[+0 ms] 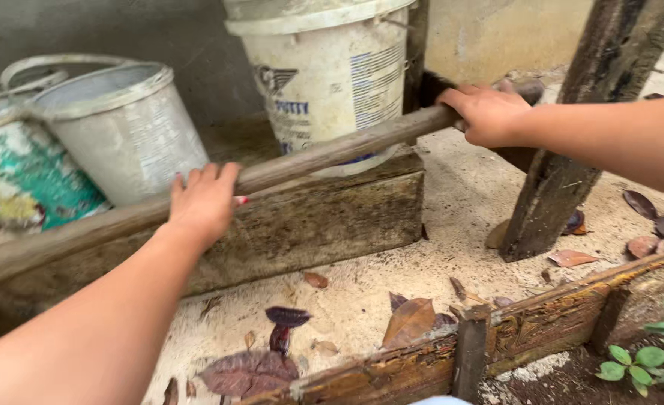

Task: The person picks up a white sack from a bucket, shakes it out, and then folds it flat on a wooden table outside.

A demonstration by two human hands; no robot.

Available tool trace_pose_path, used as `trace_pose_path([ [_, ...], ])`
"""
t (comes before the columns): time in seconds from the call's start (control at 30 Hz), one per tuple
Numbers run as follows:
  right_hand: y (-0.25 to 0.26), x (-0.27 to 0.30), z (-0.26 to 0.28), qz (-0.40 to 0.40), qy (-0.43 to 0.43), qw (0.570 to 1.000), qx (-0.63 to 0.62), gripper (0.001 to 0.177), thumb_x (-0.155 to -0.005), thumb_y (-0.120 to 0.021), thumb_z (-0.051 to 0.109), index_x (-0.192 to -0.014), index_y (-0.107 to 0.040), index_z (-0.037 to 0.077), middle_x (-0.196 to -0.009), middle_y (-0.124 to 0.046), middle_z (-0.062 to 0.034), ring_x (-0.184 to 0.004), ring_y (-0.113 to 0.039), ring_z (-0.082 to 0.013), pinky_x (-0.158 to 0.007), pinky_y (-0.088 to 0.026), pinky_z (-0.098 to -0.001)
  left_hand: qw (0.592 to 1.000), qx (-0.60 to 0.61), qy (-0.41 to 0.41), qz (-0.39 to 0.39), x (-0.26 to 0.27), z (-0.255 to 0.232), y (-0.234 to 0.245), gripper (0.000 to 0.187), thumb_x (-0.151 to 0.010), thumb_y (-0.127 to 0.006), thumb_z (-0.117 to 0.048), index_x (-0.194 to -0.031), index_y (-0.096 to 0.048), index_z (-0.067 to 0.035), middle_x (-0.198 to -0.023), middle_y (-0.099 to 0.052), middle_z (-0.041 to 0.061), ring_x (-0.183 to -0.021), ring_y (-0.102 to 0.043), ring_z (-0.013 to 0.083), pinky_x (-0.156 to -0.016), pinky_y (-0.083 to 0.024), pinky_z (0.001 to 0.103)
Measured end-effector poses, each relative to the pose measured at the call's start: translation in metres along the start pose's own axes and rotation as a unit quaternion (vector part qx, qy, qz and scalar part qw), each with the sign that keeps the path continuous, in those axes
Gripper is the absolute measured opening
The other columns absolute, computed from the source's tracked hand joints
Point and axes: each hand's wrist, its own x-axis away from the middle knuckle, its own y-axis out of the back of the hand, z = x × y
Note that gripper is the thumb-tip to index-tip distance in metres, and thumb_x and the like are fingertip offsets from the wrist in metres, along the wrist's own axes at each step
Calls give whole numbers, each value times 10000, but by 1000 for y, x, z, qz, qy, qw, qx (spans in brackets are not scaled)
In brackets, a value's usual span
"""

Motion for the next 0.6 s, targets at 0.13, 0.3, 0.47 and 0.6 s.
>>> trace_pose_path([
  [0.13, -16, -2, 34, 148, 22, 989, -5, 581, -897, -719, 274, -1425, -535, 112, -1426, -593, -161, -1347, -579, -310, -1191, -455, -464, 999, 37, -9, 37, 2, -22, -20, 570, -895, -729, -263, -1413, -492, -237, -1413, -444, 151, -1386, -362, 365, -1190, -187, 630],
  [0.3, -28, 12, 115, 119, 190, 973, -58, 669, -855, -747, 308, -1457, -467, 221, -1469, -472, -131, -1381, -458, -323, -1147, -379, -473, 997, 61, -28, -35, 19, -44, -48, 544, -800, -814, -236, -1309, -619, -239, -1248, -486, 130, -1263, -438, 347, -1201, -239, 585],
  [0.47, -16, 8, 174, 88, 271, 955, -87, 667, -831, -778, 325, -1426, -494, 225, -1425, -510, -142, -1352, -485, -354, -1107, -413, -470, 996, 30, -51, -72, 26, -10, -40, 600, -707, -873, -222, -1264, -652, -213, -1218, -503, 132, -1246, -450, 349, -1155, -329, 515],
  [0.6, -15, -1, 205, 111, 287, 947, -90, 707, -815, -791, 335, -1439, -481, 216, -1403, -536, -147, -1346, -502, -350, -1116, -419, -445, 997, -37, 41, -54, 59, 76, -26, 572, -748, -859, -335, -1276, -660, -244, -1304, -536, 135, -1302, -469, 358, -1051, -462, 499],
])
